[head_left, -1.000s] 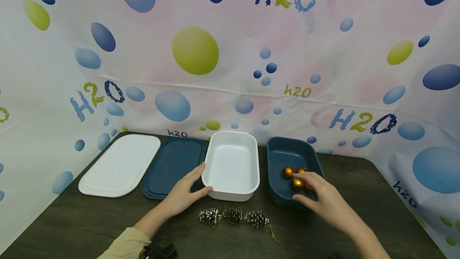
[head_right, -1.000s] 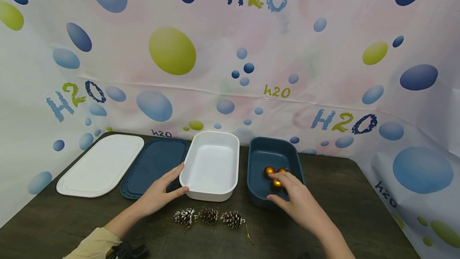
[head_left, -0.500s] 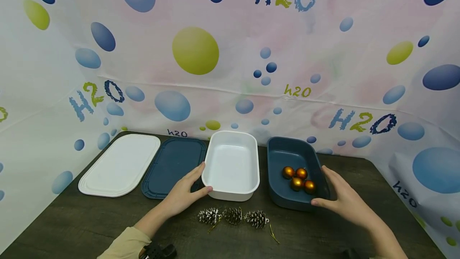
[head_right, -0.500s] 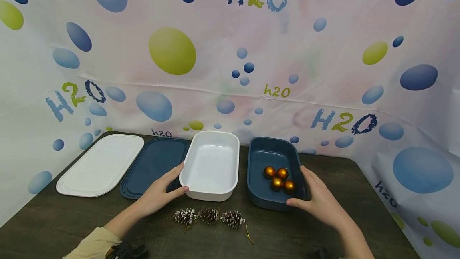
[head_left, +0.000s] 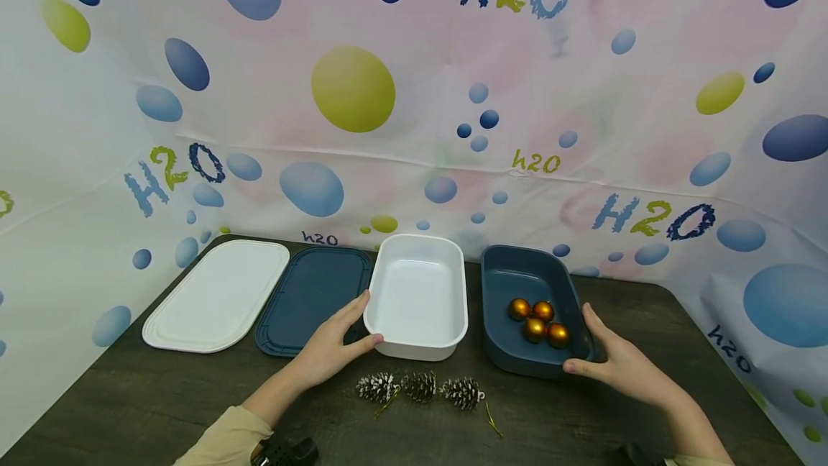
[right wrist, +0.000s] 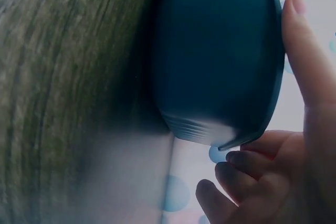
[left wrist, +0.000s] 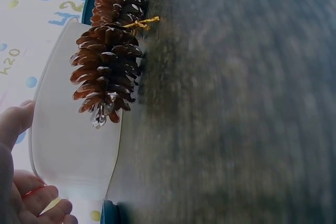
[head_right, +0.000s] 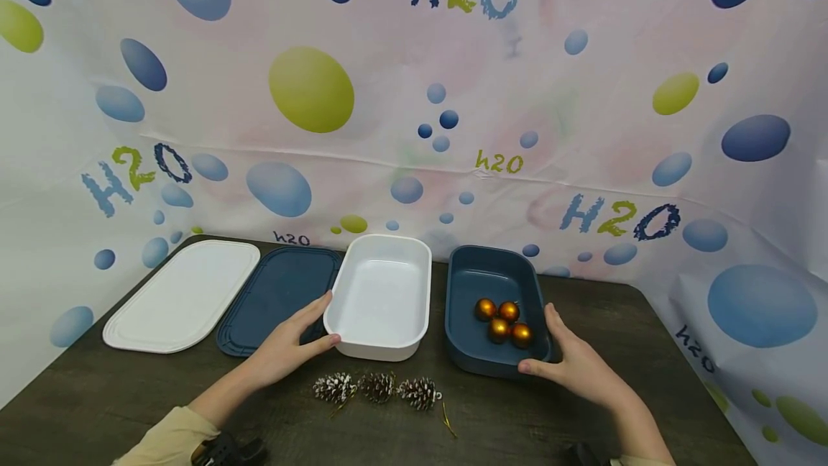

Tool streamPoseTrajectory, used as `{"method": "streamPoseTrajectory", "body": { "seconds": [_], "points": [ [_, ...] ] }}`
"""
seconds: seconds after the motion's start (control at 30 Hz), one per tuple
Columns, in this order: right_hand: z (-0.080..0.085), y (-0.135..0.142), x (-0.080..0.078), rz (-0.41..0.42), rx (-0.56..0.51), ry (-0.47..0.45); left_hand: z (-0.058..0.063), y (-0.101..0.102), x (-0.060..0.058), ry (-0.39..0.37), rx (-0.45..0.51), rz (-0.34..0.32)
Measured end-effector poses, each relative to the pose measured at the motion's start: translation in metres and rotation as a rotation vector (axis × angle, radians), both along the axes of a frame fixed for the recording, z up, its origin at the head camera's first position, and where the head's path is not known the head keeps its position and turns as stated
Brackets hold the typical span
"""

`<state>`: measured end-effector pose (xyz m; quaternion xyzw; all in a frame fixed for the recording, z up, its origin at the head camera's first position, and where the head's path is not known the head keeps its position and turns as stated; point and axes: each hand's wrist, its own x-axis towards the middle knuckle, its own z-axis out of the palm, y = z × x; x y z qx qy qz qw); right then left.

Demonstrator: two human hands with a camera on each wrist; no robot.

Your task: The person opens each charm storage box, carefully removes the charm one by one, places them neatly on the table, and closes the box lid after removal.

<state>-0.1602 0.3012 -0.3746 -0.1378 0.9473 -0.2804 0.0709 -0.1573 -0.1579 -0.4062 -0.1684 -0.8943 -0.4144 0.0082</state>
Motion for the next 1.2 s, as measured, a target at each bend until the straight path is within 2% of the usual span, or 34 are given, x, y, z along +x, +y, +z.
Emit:
{"method": "streamPoseTrajectory", "body": {
  "seconds": [0.23,0.4,0.53,0.67,0.83,1.03,1.2],
  "points": [
    [-0.002,0.001,0.002,-0.023,0.003,-0.022,0.003,0.001,0.0,0.013,-0.01,0.007],
    [-0.003,0.002,0.002,-0.03,-0.024,-0.035,0.008,0.001,0.0,-0.005,-0.01,0.013],
    [-0.004,0.002,0.002,-0.031,-0.041,-0.055,0.018,0.002,-0.001,0.006,-0.012,0.022],
    [-0.003,0.002,0.001,-0.032,-0.04,-0.064,0.034,0.006,-0.004,0.063,-0.014,0.017],
    [-0.003,0.002,0.002,-0.03,-0.039,-0.067,0.054,0.025,-0.01,0.097,0.006,-0.029],
    [-0.004,0.003,0.002,-0.027,-0.041,-0.058,0.077,0.061,-0.021,0.124,0.007,-0.142],
    [-0.006,0.004,0.002,-0.017,-0.051,-0.045,0.085,0.092,-0.032,0.146,0.015,-0.224]
  ]
}}
